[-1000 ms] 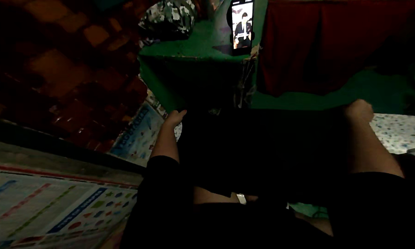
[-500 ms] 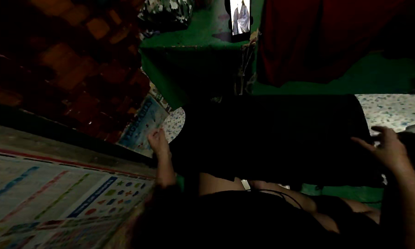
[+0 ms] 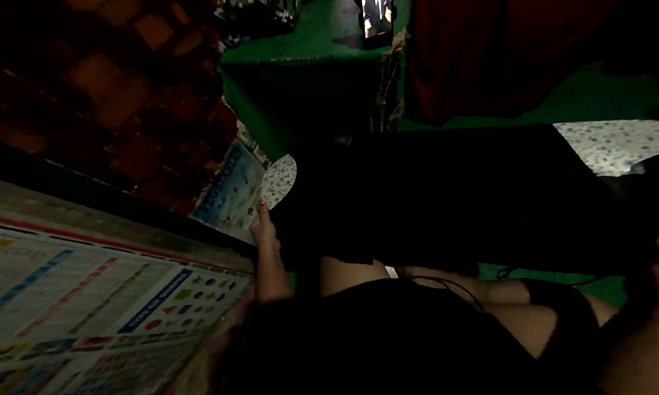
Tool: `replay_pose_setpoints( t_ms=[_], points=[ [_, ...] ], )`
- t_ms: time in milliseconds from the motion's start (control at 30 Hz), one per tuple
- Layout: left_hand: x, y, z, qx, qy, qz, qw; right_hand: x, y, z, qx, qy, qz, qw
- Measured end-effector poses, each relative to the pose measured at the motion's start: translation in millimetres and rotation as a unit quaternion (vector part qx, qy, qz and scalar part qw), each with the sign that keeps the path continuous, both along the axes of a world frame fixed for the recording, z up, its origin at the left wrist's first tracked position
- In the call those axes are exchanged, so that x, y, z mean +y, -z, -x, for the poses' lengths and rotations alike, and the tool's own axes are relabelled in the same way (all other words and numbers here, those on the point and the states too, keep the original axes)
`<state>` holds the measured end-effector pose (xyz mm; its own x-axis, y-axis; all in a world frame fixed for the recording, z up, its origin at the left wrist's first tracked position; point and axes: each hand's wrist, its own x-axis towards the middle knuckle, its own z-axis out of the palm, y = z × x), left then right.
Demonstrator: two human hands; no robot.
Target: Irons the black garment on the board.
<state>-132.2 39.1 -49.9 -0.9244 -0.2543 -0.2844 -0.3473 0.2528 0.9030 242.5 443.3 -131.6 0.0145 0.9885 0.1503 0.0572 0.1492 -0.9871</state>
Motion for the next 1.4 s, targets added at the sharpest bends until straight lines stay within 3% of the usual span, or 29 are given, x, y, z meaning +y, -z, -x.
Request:
replay_pose_setpoints(
  t_ms=[67, 133, 333, 533, 667, 833, 967, 1067, 1267, 1400],
  points=[
    [-33, 55, 35, 0.124, 0.037, 0.046, 0.991, 0, -2, 3, -0.058, 0.013, -0.016, 0.998],
    [-56, 82, 61, 0.160, 0.081, 0.058, 0.982, 3, 3, 1, -0.132, 0.002, -0.054, 0.990],
    [-67, 71, 58, 0.126, 0.133, 0.069, 0.981, -14, 6, -8, -0.255, -0.027, -0.105, 0.961],
    [-67, 64, 47, 0.211, 0.113, -0.094, 0.966, -21, 4, -14, -0.181, -0.035, -0.133, 0.974],
    [-73, 70, 47, 0.207, 0.109, -0.079, 0.969, -23, 11, -15, -0.221, -0.026, -0.128, 0.967],
    [-86, 67, 36, 0.243, 0.106, -0.107, 0.958, -29, 11, -17, -0.154, -0.001, -0.158, 0.975],
    [-83, 61, 32, 0.165, 0.115, 0.030, 0.979, -39, 11, -10, -0.285, 0.006, -0.122, 0.951],
    [-87, 80, 43, 0.146, 0.136, 0.128, 0.971, -45, 14, -3, -0.361, 0.016, -0.124, 0.924],
    [-92, 100, 52, 0.236, 0.164, 0.158, 0.945, -53, 12, 6, -0.462, 0.054, -0.086, 0.881],
    [-67, 81, 42, 0.325, 0.149, 0.264, 0.896, -51, 3, 9, -0.465, 0.043, -0.180, 0.866]
  ],
)
